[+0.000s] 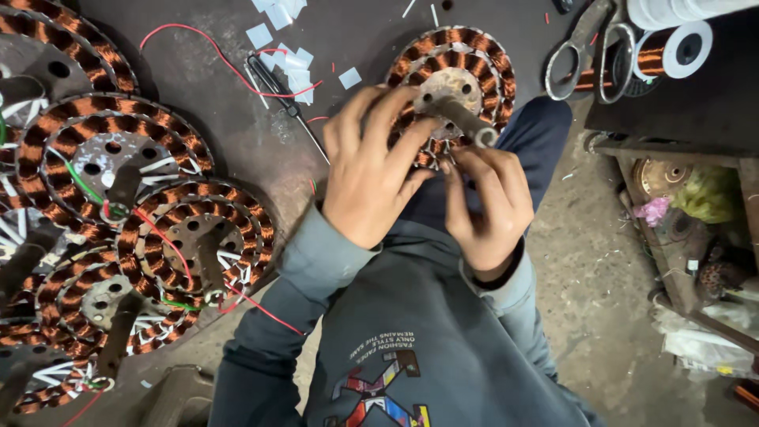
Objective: The person inserts small white plastic pieces into slots on circular copper-wound stator cores, then uses shears to trim excess wire. They repeat this process on multiple stator units placed on a cluttered workbench.
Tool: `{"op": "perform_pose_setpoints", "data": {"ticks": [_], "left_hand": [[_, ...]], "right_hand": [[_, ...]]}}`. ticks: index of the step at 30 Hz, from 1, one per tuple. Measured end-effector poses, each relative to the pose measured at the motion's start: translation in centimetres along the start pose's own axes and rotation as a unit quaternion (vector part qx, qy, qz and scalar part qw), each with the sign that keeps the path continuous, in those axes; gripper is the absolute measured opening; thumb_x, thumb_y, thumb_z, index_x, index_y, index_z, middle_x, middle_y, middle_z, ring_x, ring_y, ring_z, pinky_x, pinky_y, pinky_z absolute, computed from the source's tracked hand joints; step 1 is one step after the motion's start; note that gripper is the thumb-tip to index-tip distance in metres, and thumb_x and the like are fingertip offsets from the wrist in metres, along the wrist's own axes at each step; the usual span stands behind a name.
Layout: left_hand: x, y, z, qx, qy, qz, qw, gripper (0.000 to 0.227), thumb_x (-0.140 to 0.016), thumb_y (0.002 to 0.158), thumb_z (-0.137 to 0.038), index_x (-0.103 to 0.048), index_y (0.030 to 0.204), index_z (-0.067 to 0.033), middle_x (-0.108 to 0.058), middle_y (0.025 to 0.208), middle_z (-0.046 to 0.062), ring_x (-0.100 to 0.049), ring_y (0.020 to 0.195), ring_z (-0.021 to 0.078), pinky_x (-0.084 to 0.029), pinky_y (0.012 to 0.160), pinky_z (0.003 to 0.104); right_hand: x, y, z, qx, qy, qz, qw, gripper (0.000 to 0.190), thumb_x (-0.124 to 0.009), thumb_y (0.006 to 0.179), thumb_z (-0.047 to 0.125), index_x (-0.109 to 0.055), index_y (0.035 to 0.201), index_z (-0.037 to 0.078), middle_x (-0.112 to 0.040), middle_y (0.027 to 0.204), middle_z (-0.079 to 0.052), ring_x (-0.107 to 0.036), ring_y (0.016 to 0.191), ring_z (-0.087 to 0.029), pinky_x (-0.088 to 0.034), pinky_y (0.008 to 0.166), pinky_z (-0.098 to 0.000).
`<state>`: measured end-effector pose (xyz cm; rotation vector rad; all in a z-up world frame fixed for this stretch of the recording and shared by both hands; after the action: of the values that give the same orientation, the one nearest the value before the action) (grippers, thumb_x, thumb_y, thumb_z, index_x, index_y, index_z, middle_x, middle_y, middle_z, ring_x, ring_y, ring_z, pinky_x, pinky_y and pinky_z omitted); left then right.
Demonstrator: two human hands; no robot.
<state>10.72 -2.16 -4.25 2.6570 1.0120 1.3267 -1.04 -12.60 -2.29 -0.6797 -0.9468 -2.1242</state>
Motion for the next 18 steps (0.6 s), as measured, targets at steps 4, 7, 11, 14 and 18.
{"op": "perform_pose_setpoints", "data": {"ticks": [4, 7, 11, 14, 18], "left_hand": [[-1.0, -0.1, 0.9, -0.026, -0.009, -0.008, 1.000, 0.047, -0.087, 0.082, -0.026, -0.069, 0.125, -0.0203, -0.049, 0.149, 0.001, -0.040, 0.141, 0.0349, -0.034, 0.116, 0.054], [-1.5, -0.3, 1.2, -0.028, -0.023, -0.008, 0.999, 0.045, -0.087, 0.085, -0.025, -0.069, 0.126, -0.0213, -0.049, 0.148, 0.001, -0.038, 0.140, 0.0354, -0.033, 0.116, 0.054], [-1.8, -0.1, 1.4, -0.018, -0.031, 0.001, 0.999, 0.043, -0.087, 0.087, -0.026, -0.069, 0.127, -0.0216, -0.049, 0.146, 0.002, -0.036, 0.138, 0.0375, -0.033, 0.115, 0.054], [-1.8, -0.1, 1.6, -0.015, -0.042, 0.012, 0.999, 0.045, -0.086, 0.086, -0.024, -0.070, 0.128, -0.0202, -0.050, 0.144, 0.002, -0.035, 0.138, 0.0383, -0.032, 0.113, 0.055], [-1.9, -0.2, 1.6, -0.004, -0.055, -0.002, 0.998, 0.045, -0.085, 0.085, -0.019, -0.069, 0.127, -0.0202, -0.051, 0.144, 0.000, -0.035, 0.141, 0.0369, -0.032, 0.117, 0.055]], "right_hand": [[0.0, -0.3, 0.0, -0.016, -0.024, -0.001, 1.000, 0.030, -0.074, 0.089, -0.016, -0.068, 0.115, -0.005, -0.068, 0.112, -0.019, -0.069, 0.103, -0.033, -0.055, 0.091, -0.0369], [-0.1, -0.7, -0.3, -0.039, -0.027, -0.025, 0.999, 0.029, -0.077, 0.091, -0.017, -0.069, 0.116, -0.004, -0.068, 0.113, -0.017, -0.069, 0.103, -0.031, -0.055, 0.089, -0.0338], [0.0, -0.9, -0.8, -0.042, -0.030, -0.033, 0.998, 0.030, -0.079, 0.088, -0.017, -0.070, 0.113, -0.003, -0.067, 0.109, -0.016, -0.068, 0.099, -0.030, -0.055, 0.087, -0.0336], [-0.1, -0.9, -0.9, -0.021, -0.042, -0.019, 0.999, 0.031, -0.081, 0.087, -0.014, -0.070, 0.114, -0.003, -0.067, 0.108, -0.017, -0.067, 0.100, -0.031, -0.054, 0.085, -0.0350], [-0.5, -0.8, -1.0, 0.004, -0.072, -0.007, 0.997, 0.030, -0.081, 0.088, -0.014, -0.071, 0.113, -0.001, -0.067, 0.105, -0.015, -0.066, 0.095, -0.031, -0.053, 0.081, -0.0362]]}}
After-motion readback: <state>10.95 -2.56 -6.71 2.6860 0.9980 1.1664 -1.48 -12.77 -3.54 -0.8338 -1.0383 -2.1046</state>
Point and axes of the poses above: each hand's wrist, its own y-axis towards the middle knuckle, its own x-axis out of the back of the hand, z = x × y, the point moved 4 cm from there along y, towards the middle knuckle
